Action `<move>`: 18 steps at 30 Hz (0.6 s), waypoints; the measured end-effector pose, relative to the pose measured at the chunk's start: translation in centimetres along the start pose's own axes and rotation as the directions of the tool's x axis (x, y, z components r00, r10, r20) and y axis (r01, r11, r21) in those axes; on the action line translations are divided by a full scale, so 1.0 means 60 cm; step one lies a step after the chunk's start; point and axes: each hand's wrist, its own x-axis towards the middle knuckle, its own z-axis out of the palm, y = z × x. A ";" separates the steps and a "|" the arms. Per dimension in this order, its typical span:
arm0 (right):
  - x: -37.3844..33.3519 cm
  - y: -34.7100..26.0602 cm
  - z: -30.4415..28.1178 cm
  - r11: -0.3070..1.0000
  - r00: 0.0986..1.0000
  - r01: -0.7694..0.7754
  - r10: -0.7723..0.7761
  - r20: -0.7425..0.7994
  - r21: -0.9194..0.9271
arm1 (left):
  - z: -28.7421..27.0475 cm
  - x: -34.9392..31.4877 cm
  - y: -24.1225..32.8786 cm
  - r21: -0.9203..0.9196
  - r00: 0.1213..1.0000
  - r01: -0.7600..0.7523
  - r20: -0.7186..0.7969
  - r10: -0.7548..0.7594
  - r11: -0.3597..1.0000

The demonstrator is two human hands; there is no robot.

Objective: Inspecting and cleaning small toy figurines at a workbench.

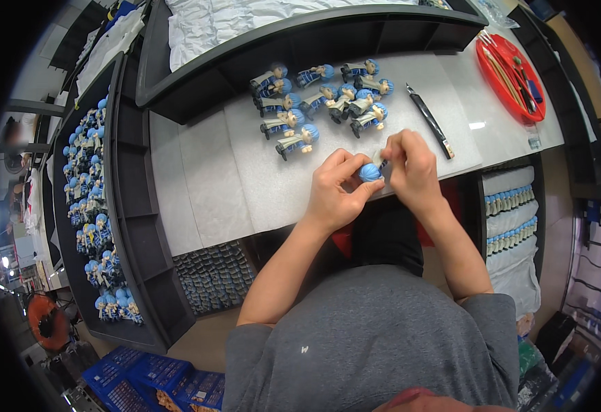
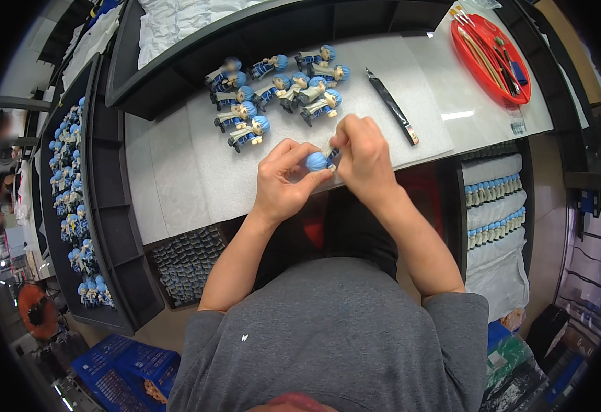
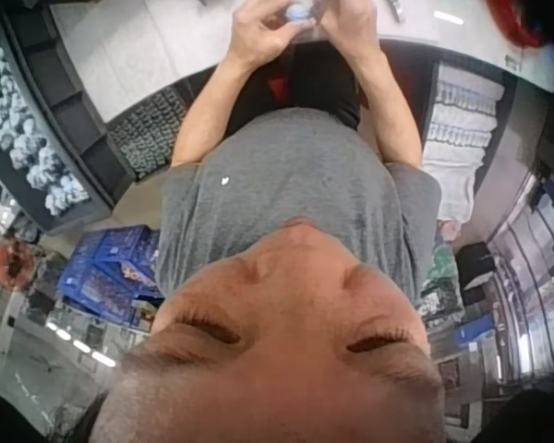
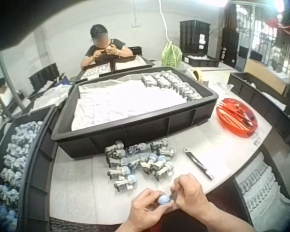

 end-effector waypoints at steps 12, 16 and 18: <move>0.005 0.029 -0.006 0.995 0.996 -0.014 0.005 -0.089 -0.099 | -0.005 0.000 -0.001 -0.038 0.997 0.055 0.063 -0.053 0.998; 0.018 0.053 -0.014 0.985 0.964 -0.156 0.169 -0.203 0.078 | -0.005 -0.002 -0.003 -0.036 0.998 0.028 0.054 -0.026 0.999; 0.020 0.059 -0.016 0.985 0.963 -0.163 0.173 -0.207 0.064 | -0.006 -0.001 -0.006 -0.025 0.997 0.013 0.079 -0.011 1.000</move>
